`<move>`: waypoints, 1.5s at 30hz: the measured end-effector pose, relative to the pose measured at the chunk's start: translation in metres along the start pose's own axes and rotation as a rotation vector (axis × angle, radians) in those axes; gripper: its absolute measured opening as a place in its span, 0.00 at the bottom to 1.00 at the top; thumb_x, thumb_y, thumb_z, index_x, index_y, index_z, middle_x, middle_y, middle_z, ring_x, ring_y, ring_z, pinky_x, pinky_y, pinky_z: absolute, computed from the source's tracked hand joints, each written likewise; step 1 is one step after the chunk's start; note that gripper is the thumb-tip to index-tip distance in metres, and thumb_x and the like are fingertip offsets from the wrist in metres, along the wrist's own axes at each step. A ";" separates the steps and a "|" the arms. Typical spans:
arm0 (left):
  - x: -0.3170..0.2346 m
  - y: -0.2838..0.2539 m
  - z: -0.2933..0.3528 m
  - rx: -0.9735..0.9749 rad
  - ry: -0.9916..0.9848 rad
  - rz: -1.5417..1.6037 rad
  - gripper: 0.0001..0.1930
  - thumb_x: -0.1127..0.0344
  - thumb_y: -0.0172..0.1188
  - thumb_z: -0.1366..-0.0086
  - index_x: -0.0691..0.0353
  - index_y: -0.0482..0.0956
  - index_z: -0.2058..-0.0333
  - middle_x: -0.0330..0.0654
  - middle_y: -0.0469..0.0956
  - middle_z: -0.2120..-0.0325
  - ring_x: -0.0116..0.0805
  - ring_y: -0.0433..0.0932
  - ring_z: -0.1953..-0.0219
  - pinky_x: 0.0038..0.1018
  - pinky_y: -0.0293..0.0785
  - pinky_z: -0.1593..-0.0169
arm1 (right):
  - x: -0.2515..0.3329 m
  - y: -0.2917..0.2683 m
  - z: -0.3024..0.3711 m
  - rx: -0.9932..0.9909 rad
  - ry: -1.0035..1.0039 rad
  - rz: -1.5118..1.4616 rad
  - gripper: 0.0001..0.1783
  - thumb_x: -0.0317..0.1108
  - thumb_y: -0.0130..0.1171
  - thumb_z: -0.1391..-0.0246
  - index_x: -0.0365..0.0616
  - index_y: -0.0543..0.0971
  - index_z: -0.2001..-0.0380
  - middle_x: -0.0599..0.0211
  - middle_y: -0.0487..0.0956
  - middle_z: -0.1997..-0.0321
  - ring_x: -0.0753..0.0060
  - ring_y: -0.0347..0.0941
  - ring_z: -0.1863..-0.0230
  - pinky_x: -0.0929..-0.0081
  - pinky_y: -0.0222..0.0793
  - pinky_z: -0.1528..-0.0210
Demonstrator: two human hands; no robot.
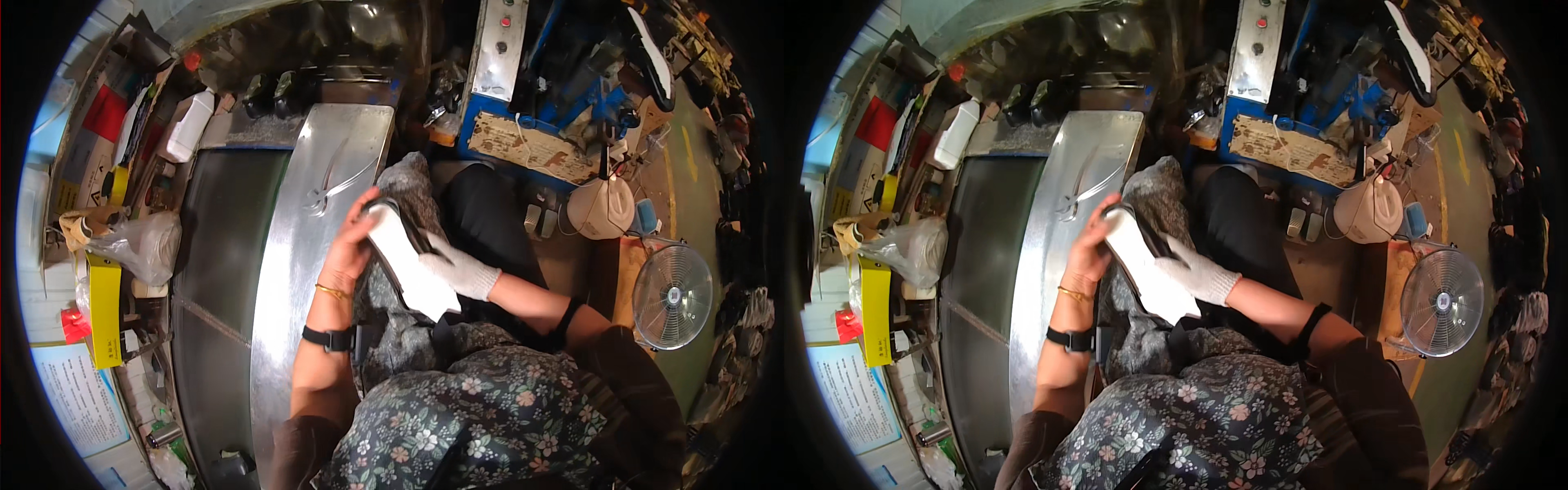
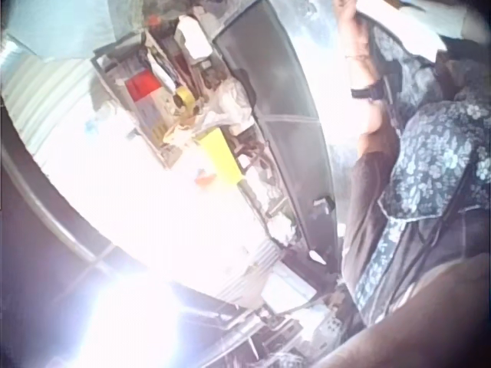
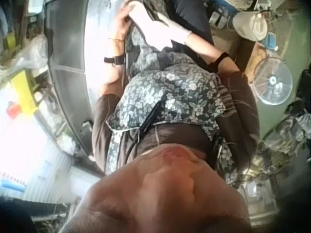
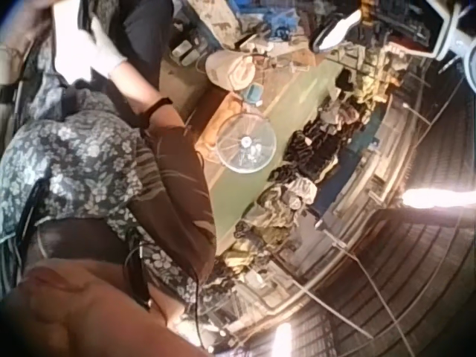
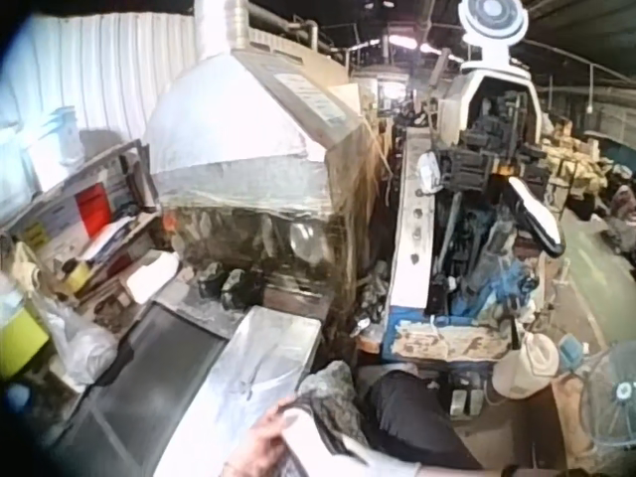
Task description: Placing shoe uppers on lasts into a lasting machine for shaping and pressing.
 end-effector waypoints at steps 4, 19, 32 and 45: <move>0.004 -0.030 0.017 -0.577 0.041 -0.177 0.29 0.48 0.45 0.24 0.72 0.75 0.45 0.55 0.78 0.46 0.46 0.74 0.41 0.35 0.65 0.34 | 0.012 0.015 -0.018 -0.106 0.101 0.076 0.45 0.56 0.49 0.34 0.37 0.49 0.27 0.37 0.65 0.31 0.51 0.62 0.29 0.63 0.57 0.30; -0.029 0.012 0.057 -0.359 0.135 -1.503 0.27 0.48 0.41 0.24 0.66 0.81 0.65 0.61 0.82 0.68 0.64 0.81 0.62 0.48 0.77 0.55 | 0.019 0.025 -0.034 -0.269 -0.018 0.057 0.44 0.47 0.54 0.36 0.39 0.48 0.27 0.44 0.62 0.29 0.52 0.59 0.28 0.64 0.55 0.29; 0.029 0.012 0.113 -0.258 -0.159 -0.002 0.32 0.66 0.62 0.33 0.65 0.60 0.34 0.46 0.74 0.43 0.39 0.74 0.42 0.38 0.70 0.39 | 0.082 -0.005 -0.041 -0.001 -0.202 0.352 0.28 0.52 0.46 0.31 0.39 0.69 0.43 0.46 0.76 0.53 0.51 0.73 0.45 0.64 0.67 0.39; 0.027 -0.069 0.187 -0.061 0.262 -2.132 0.43 0.48 0.67 0.41 0.59 0.62 0.32 0.74 0.56 0.35 0.76 0.62 0.37 0.58 0.63 0.37 | 0.322 -0.442 0.163 -1.328 0.398 1.078 0.49 0.56 0.69 0.60 0.56 0.67 0.34 0.47 0.70 0.37 0.41 0.71 0.41 0.55 0.70 0.40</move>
Point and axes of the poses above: each hand's wrist, its own z-axis away from the middle knuckle, its own y-axis out of the palm, x = y × z, the point moved 7 cm from there along -z, towards the middle knuckle
